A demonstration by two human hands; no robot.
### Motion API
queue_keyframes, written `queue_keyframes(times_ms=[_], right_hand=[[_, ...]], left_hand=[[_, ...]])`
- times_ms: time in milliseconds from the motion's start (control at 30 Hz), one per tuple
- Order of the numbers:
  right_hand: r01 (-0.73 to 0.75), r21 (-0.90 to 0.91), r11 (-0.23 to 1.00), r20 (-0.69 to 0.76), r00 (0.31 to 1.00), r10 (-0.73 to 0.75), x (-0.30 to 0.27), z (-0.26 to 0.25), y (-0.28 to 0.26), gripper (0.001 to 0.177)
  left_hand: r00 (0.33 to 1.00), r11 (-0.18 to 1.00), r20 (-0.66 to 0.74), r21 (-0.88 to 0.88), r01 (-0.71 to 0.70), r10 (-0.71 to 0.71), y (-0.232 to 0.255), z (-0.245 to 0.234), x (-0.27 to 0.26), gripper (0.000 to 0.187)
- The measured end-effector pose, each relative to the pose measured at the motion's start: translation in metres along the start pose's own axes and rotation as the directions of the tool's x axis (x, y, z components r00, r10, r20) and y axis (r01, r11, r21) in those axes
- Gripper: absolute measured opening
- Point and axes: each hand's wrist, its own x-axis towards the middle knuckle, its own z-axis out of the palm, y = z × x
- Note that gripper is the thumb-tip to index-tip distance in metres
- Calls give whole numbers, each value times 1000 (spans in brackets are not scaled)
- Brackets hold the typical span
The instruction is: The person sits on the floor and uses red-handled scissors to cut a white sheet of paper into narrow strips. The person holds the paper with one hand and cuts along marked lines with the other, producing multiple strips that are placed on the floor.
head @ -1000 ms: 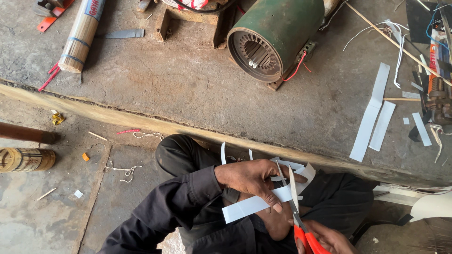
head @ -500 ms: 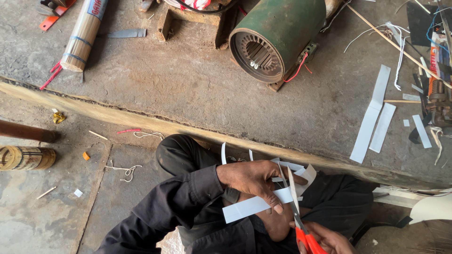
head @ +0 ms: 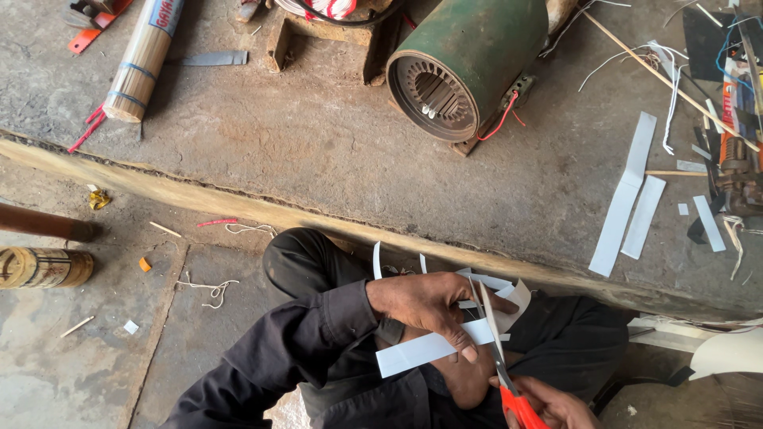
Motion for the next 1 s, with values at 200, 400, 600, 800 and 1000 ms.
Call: queue_keyframes(times_ms=[200, 400, 600, 800, 1000], right_hand=[[55, 233, 971, -133, 991, -24, -2, -3, 6, 62], [491, -15, 871, -501, 750, -431, -15, -16, -102, 47], [-221, -825, 521, -561, 443, -699, 50, -4, -225, 49], [-413, -884, 218, -462, 713, -527, 90, -21, -306, 46], [-428, -683, 592, -619, 769, -158, 103, -28, -316, 71]], left_hand=[[998, 993, -18, 99, -63, 65, 9, 3, -5, 80], [994, 994, -47, -49, -98, 96, 30, 4, -14, 83], [981, 971, -185, 219, 91, -50, 56, 17, -22, 67], [922, 964, -351, 254, -74, 163, 62, 31, -35, 57], [869, 914, -459, 406, 18, 187, 55, 34, -37, 57]])
